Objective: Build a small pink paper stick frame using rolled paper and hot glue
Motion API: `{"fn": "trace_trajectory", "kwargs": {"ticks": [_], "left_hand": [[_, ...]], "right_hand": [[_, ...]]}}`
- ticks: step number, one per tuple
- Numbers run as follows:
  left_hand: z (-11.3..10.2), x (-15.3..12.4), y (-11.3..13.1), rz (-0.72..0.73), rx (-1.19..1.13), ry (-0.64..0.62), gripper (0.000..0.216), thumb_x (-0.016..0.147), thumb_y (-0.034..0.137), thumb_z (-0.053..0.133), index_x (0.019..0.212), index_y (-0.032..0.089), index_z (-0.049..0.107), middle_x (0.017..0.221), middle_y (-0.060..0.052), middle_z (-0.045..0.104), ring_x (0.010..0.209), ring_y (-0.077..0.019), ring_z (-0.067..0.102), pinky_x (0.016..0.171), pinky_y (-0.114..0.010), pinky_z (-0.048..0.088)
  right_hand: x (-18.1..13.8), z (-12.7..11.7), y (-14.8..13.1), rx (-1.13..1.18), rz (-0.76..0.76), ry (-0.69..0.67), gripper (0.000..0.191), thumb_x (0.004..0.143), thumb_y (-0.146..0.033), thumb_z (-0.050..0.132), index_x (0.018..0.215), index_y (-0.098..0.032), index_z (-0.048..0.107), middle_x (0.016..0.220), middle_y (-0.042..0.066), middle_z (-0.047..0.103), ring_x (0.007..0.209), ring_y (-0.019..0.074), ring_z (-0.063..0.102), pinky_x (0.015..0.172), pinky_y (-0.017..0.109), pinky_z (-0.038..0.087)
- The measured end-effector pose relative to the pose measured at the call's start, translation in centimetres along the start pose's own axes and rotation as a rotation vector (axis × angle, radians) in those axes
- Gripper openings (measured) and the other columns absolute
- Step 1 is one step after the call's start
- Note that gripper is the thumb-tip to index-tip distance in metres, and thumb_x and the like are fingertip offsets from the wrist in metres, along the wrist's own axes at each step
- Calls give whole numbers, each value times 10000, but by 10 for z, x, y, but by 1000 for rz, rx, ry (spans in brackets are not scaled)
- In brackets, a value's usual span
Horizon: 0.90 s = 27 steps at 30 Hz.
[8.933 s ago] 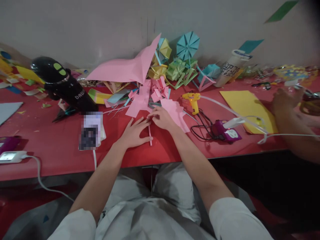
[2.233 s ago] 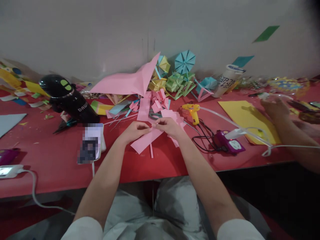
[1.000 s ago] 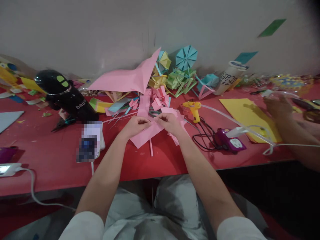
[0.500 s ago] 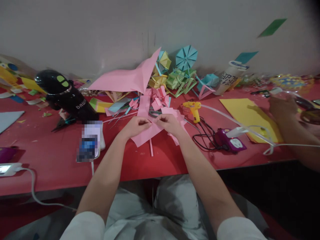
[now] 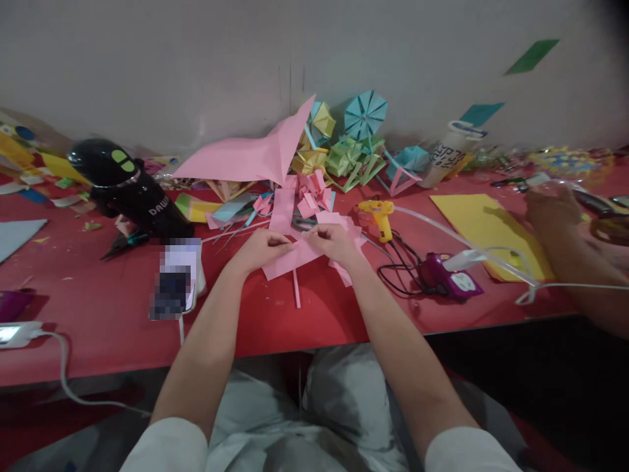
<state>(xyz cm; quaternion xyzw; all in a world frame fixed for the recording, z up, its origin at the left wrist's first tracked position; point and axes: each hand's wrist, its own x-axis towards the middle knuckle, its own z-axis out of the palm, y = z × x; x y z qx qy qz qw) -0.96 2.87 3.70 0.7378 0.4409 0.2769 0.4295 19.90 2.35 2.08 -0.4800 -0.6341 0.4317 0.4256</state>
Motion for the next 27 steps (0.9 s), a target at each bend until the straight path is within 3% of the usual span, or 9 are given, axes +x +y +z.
{"fn": "trace_trajectory", "kwargs": {"ticks": [8,14,27], "left_hand": [[-1,-1,2,-29,-9,1,249,734,392,721,785,155,782,816,-78,766,760,-202,681,741,-308,521],[-2,0,2,-10,-31,7,218,731,356,717,791,155,776,822,-72,768,786,-204,688,772,-314,529],[0,0,2,17,-19,-36,222,728,370,717,751,153,754,760,-54,750,701,-167,655,700,-281,522]], "right_hand": [[-2,-1,-3,4,0,-122,357,715,-518,714,754,-162,729,695,27,639,642,128,496,602,273,385],[-3,0,-3,-9,-4,-103,323,722,-483,704,730,-160,713,696,34,658,651,137,529,615,279,408],[-3,1,-3,-16,-50,-172,255,745,-431,705,743,-179,743,786,54,730,780,185,640,759,321,493]]}}
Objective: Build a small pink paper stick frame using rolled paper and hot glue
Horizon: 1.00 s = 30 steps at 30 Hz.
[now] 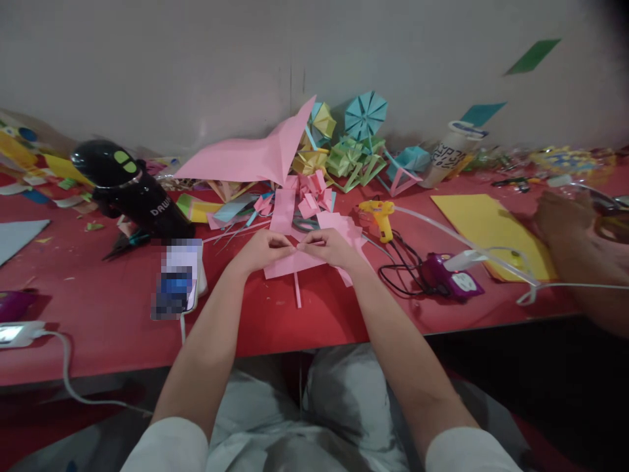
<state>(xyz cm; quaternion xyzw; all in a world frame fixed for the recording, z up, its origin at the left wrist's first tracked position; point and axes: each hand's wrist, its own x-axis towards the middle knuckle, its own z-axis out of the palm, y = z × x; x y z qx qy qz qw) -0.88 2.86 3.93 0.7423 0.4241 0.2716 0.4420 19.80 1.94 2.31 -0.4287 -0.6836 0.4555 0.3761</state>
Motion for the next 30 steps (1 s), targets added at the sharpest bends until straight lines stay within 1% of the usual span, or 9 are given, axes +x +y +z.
{"fn": "trace_trajectory", "kwargs": {"ticks": [5,11,17,19,21,23,25,27,30], "left_hand": [[1,0,-1,1,-13,-6,222,733,369,718,764,154,762,771,-58,754,706,-167,657,694,-278,515],[1,0,-1,-6,-21,26,228,728,372,712,758,149,755,781,-61,751,731,-172,660,718,-284,509],[2,1,1,3,-39,-15,242,724,390,720,745,150,742,764,-55,734,708,-163,642,710,-285,502],[1,1,0,0,-47,16,266,725,411,725,767,150,750,788,-57,734,736,-170,643,719,-284,495],[0,1,-3,-16,-36,81,301,752,445,703,782,150,754,785,-49,724,747,-172,633,708,-277,483],[-3,2,-5,-33,-17,142,329,777,467,674,764,148,750,756,-39,705,734,-170,616,682,-270,469],[-4,2,-7,-36,-10,161,324,770,462,676,751,147,746,748,-36,698,726,-169,611,670,-267,463],[-5,2,-7,-26,-13,157,305,746,448,693,757,147,748,763,-43,710,734,-174,620,673,-270,470],[-4,1,-4,-13,-20,122,271,726,417,702,756,152,749,784,-56,730,752,-187,643,703,-288,492]], "right_hand": [[0,1,1,15,14,-19,231,727,-414,714,744,-186,750,794,55,735,792,191,646,777,331,499],[0,1,0,10,8,27,264,746,-427,692,740,-168,743,694,35,678,647,144,556,639,294,441],[-1,0,-2,5,33,-15,278,731,-437,703,749,-162,743,725,40,691,673,146,550,651,292,433],[-1,1,-1,22,53,5,304,737,-457,694,754,-157,740,671,26,651,631,132,512,610,284,406],[0,1,0,49,63,54,320,734,-475,698,741,-156,729,635,15,613,600,124,480,583,283,381],[1,1,2,59,48,99,316,721,-474,715,733,-158,724,665,22,627,623,130,498,611,289,397],[2,0,3,46,29,113,310,720,-468,721,739,-159,728,722,37,663,672,145,534,662,300,424],[2,-2,3,23,25,75,314,731,-467,714,762,-155,739,741,45,680,693,152,549,688,306,436],[0,-7,2,-14,28,-59,317,738,-455,710,801,-148,757,744,44,689,692,148,548,682,299,435]]}}
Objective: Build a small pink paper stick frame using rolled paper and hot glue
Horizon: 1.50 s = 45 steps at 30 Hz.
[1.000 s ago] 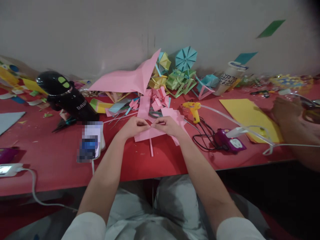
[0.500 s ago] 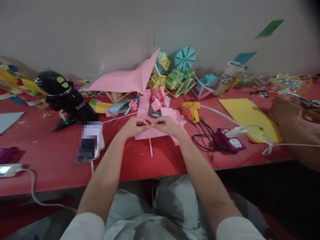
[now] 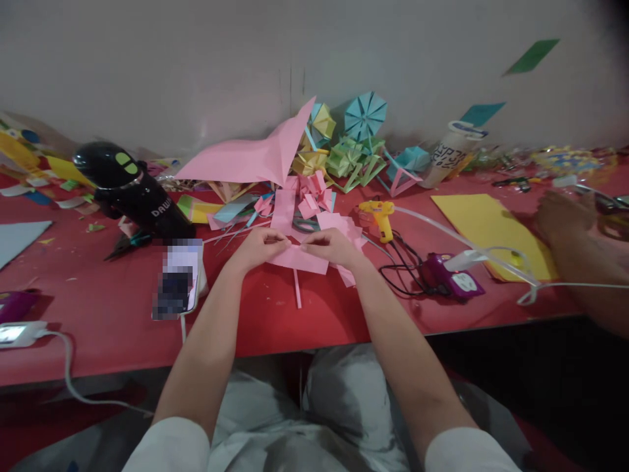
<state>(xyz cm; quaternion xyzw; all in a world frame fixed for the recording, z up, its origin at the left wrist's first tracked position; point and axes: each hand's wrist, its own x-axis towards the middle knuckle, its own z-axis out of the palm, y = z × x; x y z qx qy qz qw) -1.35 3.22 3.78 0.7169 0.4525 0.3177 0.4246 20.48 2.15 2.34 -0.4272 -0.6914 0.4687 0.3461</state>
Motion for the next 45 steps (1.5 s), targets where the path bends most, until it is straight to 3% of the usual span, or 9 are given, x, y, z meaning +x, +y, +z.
{"fn": "trace_trajectory", "kwargs": {"ticks": [3,7,14,18,23,28,35,39,45], "left_hand": [[1,-1,2,5,-31,-89,224,710,377,715,764,163,750,804,-54,744,766,-190,659,755,-308,509],[2,-1,1,0,-52,-159,215,719,373,718,801,177,753,839,-50,751,793,-194,667,777,-314,508],[4,1,1,-43,-73,22,293,789,428,640,864,168,753,888,-58,733,844,-201,646,777,-316,478],[4,0,4,-23,-57,9,221,730,351,691,853,175,745,865,-51,729,786,-191,639,720,-303,477],[5,0,5,16,-97,-34,192,710,306,710,842,170,741,892,-64,743,829,-203,670,772,-322,501],[7,1,1,43,-104,-20,204,727,328,716,852,168,733,887,-57,735,818,-191,662,762,-312,497],[6,-1,-3,-53,-250,4,440,693,256,760,1104,161,636,802,-19,696,715,-148,652,673,-271,492],[8,0,-2,-21,-290,-29,355,674,246,772,986,160,627,861,-38,704,771,-159,676,708,-287,516],[12,4,-4,-23,-263,98,437,625,265,815,1018,162,654,884,-37,696,811,-161,673,793,-315,513]], "right_hand": [[-2,-3,-3,-44,15,-110,321,751,-463,695,810,-154,764,748,38,690,688,144,543,661,288,428],[-2,-1,-3,-51,22,-130,331,770,-474,676,803,-154,757,744,33,679,678,135,529,643,277,415],[2,2,6,-31,3,-71,318,773,-457,664,801,-150,745,745,29,672,679,131,527,661,284,408],[3,1,7,-33,14,-72,301,762,-438,662,802,-152,748,752,31,680,689,138,538,672,287,416],[2,2,3,-24,15,-76,311,752,-442,677,807,-143,743,766,34,682,692,131,533,676,281,412],[0,4,-4,-20,45,-83,347,760,-484,681,764,-138,703,645,-12,565,600,94,420,598,262,347],[0,4,-6,23,69,-48,394,740,-538,678,752,-144,673,638,-17,527,607,103,415,601,275,336],[-3,5,-10,57,115,-77,438,767,-586,636,673,-161,595,575,-38,460,562,97,395,557,269,311],[-2,7,-9,84,99,-51,406,754,-564,668,714,-163,617,585,-42,472,556,95,400,552,265,321]]}}
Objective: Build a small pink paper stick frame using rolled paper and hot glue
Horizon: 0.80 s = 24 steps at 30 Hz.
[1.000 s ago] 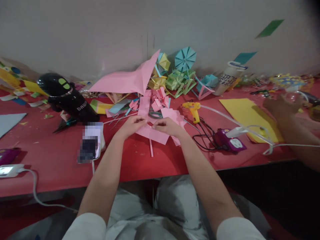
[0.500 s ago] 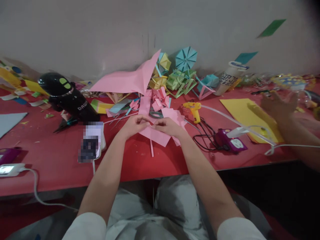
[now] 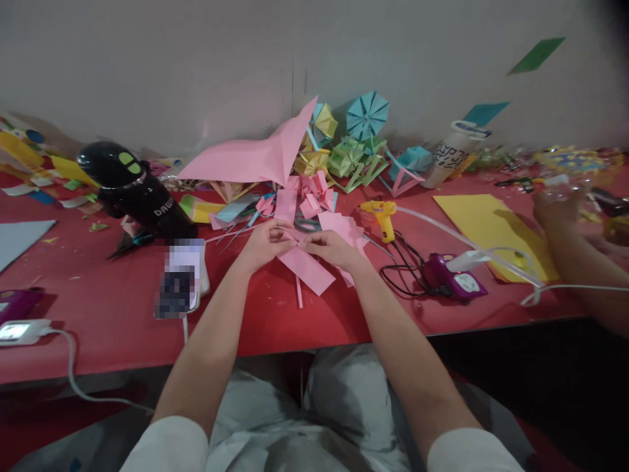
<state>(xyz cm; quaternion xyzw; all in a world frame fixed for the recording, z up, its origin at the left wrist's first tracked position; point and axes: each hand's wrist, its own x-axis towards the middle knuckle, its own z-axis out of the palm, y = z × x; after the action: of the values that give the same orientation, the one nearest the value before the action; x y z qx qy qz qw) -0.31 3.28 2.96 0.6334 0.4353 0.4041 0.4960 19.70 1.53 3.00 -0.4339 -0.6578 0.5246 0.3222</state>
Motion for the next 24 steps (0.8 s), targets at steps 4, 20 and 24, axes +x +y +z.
{"fn": "trace_trajectory", "kwargs": {"ticks": [4,20,24], "left_hand": [[1,1,-3,-85,-104,74,472,595,289,833,1013,149,664,788,-15,670,766,-163,664,782,-333,521],[12,1,-10,-29,-209,122,343,578,364,880,826,158,764,824,-47,744,761,-159,656,786,-317,522],[16,2,-9,9,-188,134,323,605,368,856,838,164,765,871,-65,756,812,-184,673,820,-333,520]], "right_hand": [[1,0,2,21,-11,11,390,756,-549,666,695,-168,609,592,-26,509,565,104,446,555,268,355],[4,2,3,174,0,93,497,679,-654,724,696,-174,595,595,-13,572,556,109,541,585,265,471],[6,3,4,168,3,135,513,657,-666,738,683,-177,584,562,-28,540,519,91,488,520,240,411]]}}
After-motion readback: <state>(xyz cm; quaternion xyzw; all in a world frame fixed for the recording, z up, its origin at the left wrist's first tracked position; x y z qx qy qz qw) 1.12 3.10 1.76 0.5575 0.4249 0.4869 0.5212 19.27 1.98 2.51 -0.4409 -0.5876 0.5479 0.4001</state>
